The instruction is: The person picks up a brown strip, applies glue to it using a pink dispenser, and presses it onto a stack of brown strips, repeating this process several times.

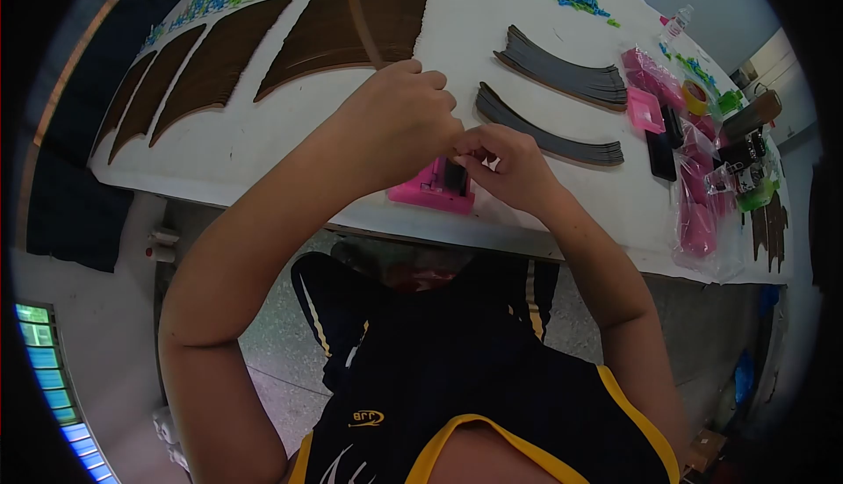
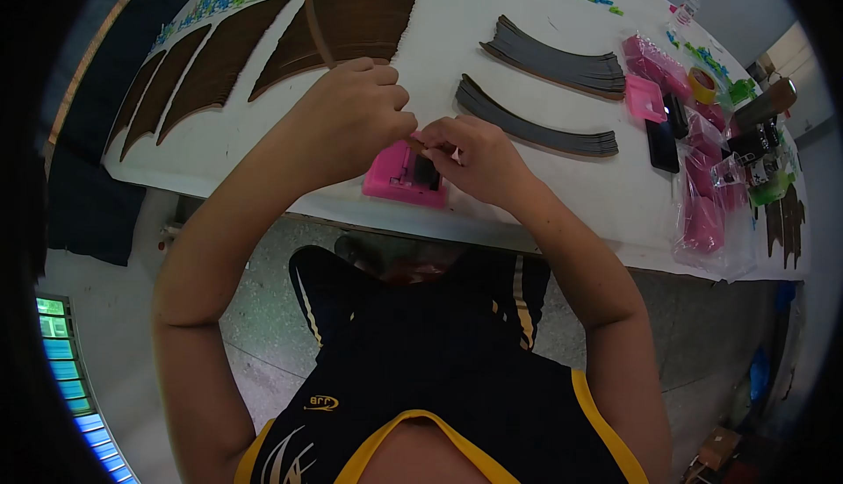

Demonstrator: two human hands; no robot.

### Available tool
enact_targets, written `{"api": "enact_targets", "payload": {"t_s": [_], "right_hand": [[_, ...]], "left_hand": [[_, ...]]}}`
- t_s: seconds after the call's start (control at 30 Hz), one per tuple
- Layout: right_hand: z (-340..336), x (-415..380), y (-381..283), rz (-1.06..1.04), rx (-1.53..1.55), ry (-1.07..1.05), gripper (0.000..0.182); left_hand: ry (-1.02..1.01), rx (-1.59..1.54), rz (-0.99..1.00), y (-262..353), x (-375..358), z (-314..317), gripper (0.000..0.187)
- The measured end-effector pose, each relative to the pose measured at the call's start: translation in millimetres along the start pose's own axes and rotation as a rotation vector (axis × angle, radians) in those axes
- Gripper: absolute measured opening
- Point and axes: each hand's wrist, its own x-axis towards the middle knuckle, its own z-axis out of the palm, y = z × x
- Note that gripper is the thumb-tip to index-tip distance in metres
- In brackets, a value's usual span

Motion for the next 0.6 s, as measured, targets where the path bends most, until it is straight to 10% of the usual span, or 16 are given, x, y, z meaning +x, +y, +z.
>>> {"api": "enact_targets", "payload": {"t_s": [0.6], "right_hand": [[-25, -24, 15, -0.118, -0.174, -0.075, 0.022]], "left_hand": [[0.248, -0.321, -0.111, 25, -26, 69, 0.022]]}}
